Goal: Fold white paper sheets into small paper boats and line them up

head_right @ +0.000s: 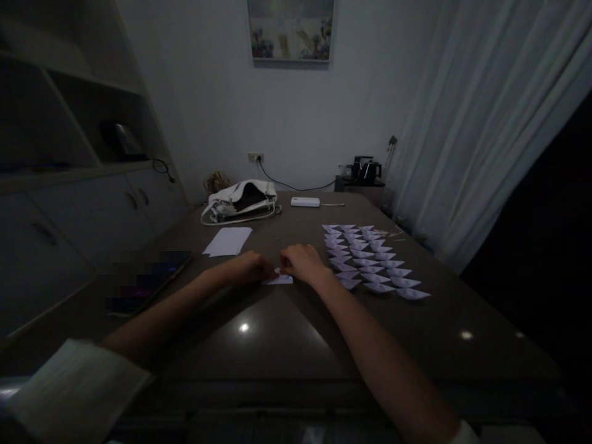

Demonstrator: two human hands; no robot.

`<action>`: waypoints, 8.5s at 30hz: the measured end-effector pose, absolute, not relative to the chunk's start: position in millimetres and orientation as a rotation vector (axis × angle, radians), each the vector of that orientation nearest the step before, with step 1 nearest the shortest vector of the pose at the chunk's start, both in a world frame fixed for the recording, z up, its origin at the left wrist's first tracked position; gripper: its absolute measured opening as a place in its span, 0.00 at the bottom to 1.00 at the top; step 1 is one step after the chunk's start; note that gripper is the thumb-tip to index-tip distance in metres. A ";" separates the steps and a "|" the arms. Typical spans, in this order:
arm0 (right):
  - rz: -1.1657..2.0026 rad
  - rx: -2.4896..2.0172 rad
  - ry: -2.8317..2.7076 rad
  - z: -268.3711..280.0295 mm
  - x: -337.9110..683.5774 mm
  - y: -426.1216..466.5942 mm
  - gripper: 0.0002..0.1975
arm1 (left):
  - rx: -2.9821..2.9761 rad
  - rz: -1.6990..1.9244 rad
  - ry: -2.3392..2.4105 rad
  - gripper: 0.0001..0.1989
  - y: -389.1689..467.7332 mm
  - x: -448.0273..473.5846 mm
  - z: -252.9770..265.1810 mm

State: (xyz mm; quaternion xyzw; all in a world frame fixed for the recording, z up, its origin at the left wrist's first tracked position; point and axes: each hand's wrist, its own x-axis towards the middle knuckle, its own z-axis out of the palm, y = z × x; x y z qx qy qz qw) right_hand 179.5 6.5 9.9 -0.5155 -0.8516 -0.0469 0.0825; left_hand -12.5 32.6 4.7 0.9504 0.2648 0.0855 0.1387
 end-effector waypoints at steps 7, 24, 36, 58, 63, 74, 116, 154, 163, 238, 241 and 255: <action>-0.085 -1.614 -2.576 11.1 184.3 5.6 0.12 | 2.736 0.188 0.864 0.14 31.6 -11.3 6.5; 0.263 -1.310 -2.627 12.1 198.5 5.1 0.06 | 2.767 0.191 0.855 0.11 32.1 -12.5 5.4; -0.182 -1.251 -2.662 5.0 185.3 11.5 0.03 | 2.782 0.198 0.867 0.09 35.2 -14.4 1.7; 0.114 -1.246 -2.731 17.7 201.3 1.7 0.02 | 2.710 0.178 0.860 0.12 35.4 -14.3 3.0; 0.304 -1.214 -2.684 13.1 203.7 6.4 0.02 | 2.721 0.210 0.832 0.12 36.7 -15.1 1.4; 0.195 -1.303 -2.623 3.9 200.8 10.4 0.02 | 2.745 0.207 0.804 0.13 35.6 -15.9 3.2; 0.410 -1.025 -2.618 4.9 194.1 8.4 0.11 | 2.801 0.303 0.667 0.12 31.8 -13.5 4.2; 0.583 -1.393 -2.175 -17.2 192.1 19.3 0.12 | 2.339 0.553 0.947 0.15 43.8 -9.6 -21.1; 0.552 -1.281 -2.234 -13.0 192.2 23.0 0.10 | 2.183 0.778 0.870 0.15 44.4 -8.8 -19.9; 0.595 -0.923 -1.634 -20.3 183.6 32.6 0.10 | 2.226 0.978 0.852 0.25 40.2 -8.3 -9.7; 0.632 -0.897 -1.607 -20.9 183.4 32.8 0.10 | 2.172 0.921 0.837 0.26 44.2 -8.5 -12.2; 0.723 -0.970 -1.602 -19.7 181.9 32.1 0.12 | 2.024 0.710 0.746 0.25 43.4 -10.1 -9.9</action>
